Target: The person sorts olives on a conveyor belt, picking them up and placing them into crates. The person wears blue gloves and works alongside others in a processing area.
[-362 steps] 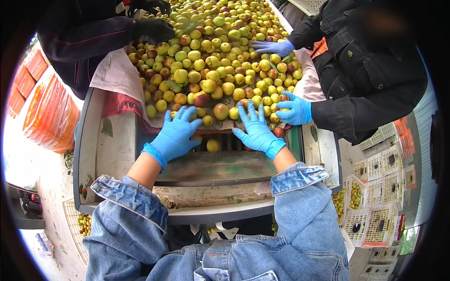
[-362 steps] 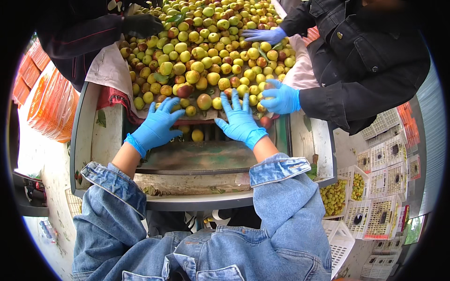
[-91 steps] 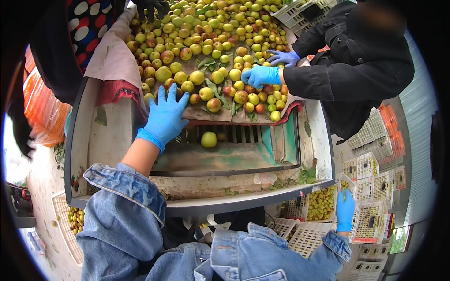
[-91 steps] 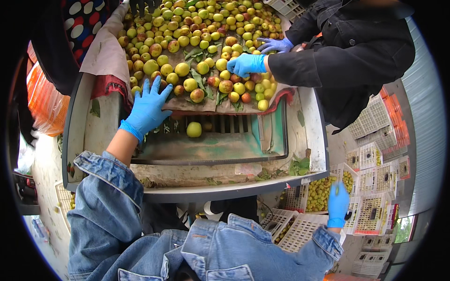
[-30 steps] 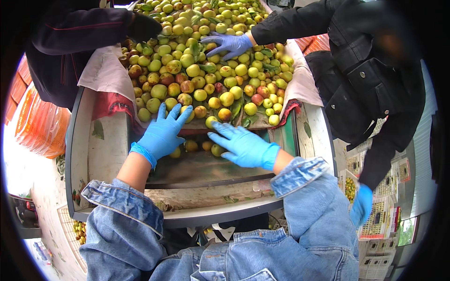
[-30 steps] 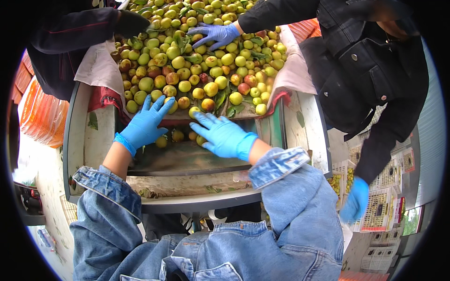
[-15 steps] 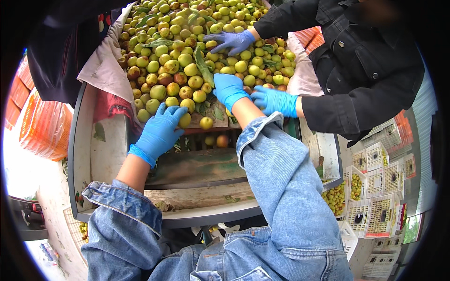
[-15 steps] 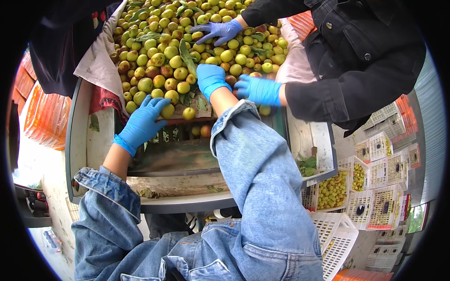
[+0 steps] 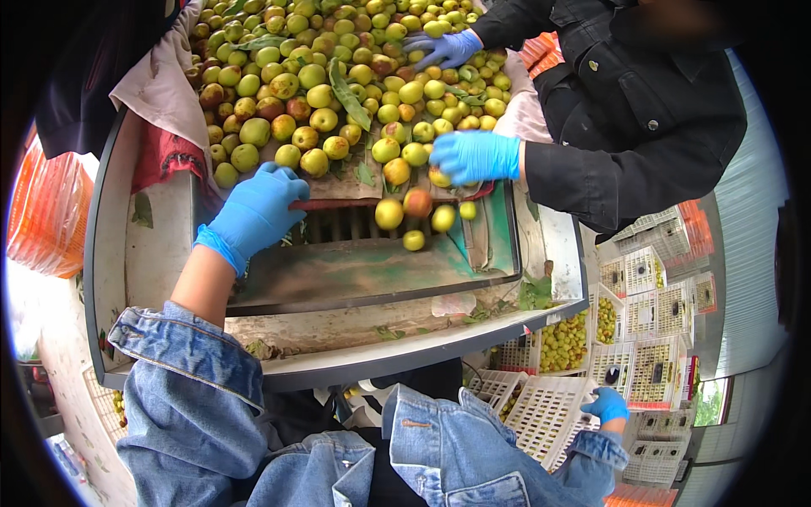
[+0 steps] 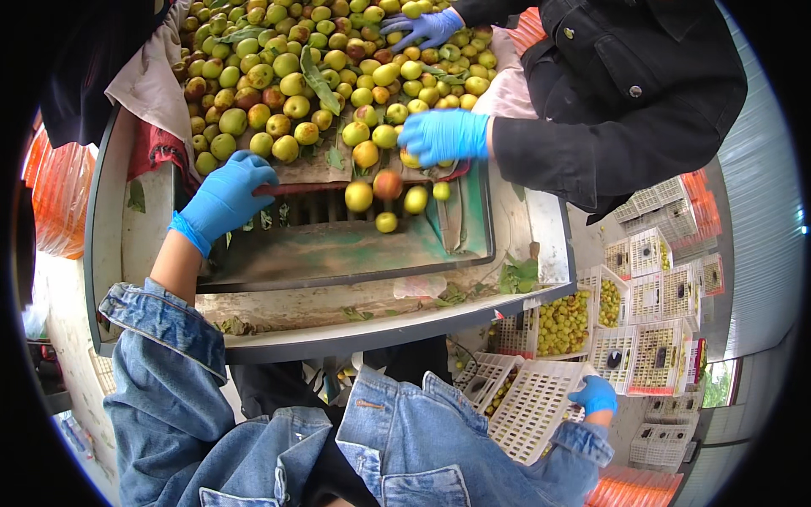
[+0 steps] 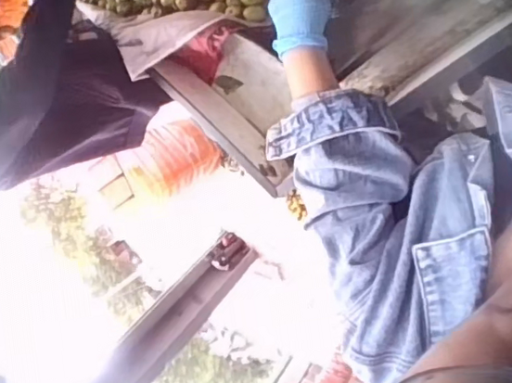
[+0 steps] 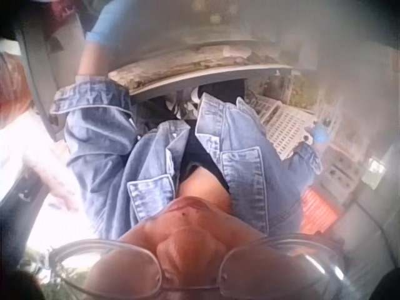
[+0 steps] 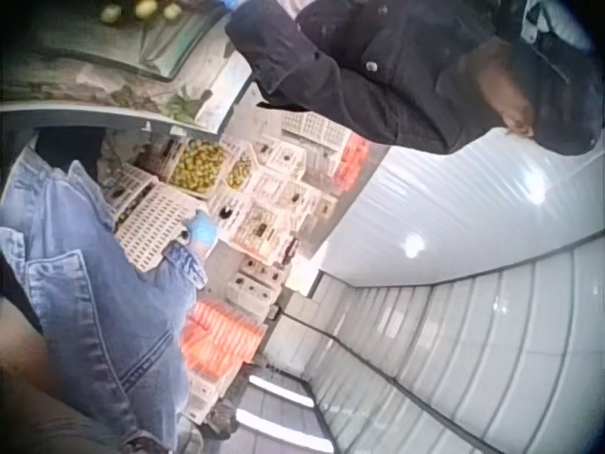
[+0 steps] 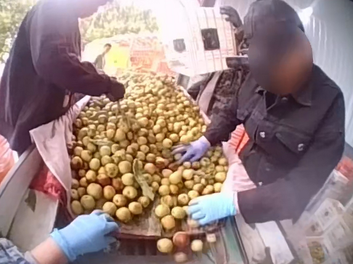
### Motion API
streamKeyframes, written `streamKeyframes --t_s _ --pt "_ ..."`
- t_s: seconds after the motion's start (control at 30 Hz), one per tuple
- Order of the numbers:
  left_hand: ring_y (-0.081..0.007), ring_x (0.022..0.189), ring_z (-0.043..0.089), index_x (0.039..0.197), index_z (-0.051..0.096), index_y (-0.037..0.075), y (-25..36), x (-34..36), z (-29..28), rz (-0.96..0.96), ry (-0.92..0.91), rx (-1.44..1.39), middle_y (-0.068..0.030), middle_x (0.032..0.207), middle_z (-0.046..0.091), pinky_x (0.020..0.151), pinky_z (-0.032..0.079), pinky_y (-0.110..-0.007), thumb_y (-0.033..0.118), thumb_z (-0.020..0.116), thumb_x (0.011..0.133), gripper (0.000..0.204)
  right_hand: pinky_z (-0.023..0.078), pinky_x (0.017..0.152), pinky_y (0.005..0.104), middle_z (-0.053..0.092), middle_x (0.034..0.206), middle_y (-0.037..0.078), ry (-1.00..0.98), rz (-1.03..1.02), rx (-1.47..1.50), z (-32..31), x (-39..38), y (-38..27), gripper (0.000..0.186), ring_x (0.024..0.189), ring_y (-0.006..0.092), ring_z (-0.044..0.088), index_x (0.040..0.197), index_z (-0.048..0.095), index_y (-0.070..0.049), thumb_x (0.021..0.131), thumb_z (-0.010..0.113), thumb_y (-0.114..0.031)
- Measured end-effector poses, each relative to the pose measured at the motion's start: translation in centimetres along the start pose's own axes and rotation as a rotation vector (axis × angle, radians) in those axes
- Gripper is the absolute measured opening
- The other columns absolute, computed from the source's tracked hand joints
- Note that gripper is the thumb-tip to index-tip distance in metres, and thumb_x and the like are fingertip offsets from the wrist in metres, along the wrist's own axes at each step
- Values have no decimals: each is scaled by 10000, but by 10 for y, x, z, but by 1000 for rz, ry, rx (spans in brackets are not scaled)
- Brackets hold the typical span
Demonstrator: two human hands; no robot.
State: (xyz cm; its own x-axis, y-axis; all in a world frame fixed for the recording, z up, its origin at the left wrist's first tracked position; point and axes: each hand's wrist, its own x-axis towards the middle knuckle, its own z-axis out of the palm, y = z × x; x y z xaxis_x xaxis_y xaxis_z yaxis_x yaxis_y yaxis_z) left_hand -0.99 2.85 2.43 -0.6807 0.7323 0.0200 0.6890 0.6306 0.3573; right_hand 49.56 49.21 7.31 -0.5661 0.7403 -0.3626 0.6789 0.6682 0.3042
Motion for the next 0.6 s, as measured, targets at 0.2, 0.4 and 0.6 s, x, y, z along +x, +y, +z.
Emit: streamKeyframes --t_s 0.2,0.4,0.6 --pt "-504 1264 297 1283 464 104 -6 -8 5 -137 226 187 -253 1360 353 1048 334 -489 135 736 697 646 494 667 316 658 874 144 125 -695 653 -130 0 -243 409 733 235 632 1225 581 -141 826 644 -205" --pt "-487 1316 233 1274 471 15 1 -6 6 133 79 104 -329 1412 226 1067 318 -447 129 744 683 662 251 1042 579 130 1461 319 472 -954 79 -148 78 -406 781 1343 503 158 1476 142 -193 862 583 -390" --pt "-382 1257 366 1216 531 84 4 -2 5 197 45 -15 -203 1361 334 1032 374 -403 71 734 669 584 293 1038 549 198 1461 265 346 -1148 121 -117 113 -458 771 1336 479 197 1461 183 -136 845 593 -353"
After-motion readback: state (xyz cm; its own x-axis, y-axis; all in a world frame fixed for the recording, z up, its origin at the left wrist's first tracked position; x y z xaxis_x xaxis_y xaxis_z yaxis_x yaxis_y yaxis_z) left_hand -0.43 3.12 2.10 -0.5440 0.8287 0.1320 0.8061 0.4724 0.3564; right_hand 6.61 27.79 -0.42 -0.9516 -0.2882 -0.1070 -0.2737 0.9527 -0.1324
